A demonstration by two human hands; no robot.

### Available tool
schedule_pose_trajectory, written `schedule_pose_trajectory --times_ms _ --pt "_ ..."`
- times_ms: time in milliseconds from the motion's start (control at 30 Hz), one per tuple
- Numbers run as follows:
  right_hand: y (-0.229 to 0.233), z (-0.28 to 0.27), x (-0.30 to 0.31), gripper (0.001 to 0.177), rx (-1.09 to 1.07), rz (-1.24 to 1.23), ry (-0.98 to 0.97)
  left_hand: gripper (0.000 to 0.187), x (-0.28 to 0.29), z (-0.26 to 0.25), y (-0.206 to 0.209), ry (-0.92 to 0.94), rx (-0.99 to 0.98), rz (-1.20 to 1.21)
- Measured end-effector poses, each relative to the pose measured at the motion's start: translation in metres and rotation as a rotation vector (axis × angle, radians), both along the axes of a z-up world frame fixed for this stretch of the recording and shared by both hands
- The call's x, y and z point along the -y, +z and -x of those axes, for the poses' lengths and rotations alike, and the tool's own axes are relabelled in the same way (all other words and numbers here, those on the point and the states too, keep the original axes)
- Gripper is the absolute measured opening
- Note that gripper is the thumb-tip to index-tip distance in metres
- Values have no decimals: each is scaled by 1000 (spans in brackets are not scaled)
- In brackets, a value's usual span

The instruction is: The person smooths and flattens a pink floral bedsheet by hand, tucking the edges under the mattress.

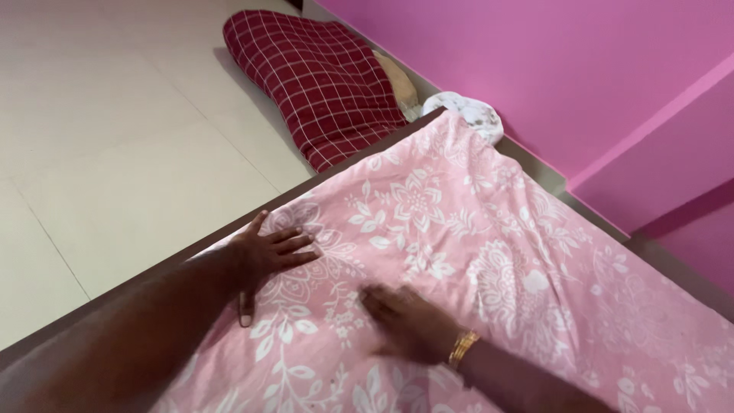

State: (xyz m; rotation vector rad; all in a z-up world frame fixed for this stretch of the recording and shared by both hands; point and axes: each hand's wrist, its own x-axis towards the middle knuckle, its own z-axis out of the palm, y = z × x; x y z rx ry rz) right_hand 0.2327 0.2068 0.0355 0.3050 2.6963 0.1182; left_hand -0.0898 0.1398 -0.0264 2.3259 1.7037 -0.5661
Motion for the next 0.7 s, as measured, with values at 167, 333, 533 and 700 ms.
schedule_pose_trajectory --times_ms 167,333,533,700 --pt "-14 -4 -44 93 -76 -97 -23 175 9 -13 3 107 -57 18" --pt "-12 5 -50 89 47 -71 -105 154 0 -27 7 179 -44 -66" --pt "16 19 -41 58 36 -48 -247 109 -24 -49 29 197 -50 -165" --pt "28 10 -36 50 106 -82 -228 74 -36 -54 43 199 13 -189"
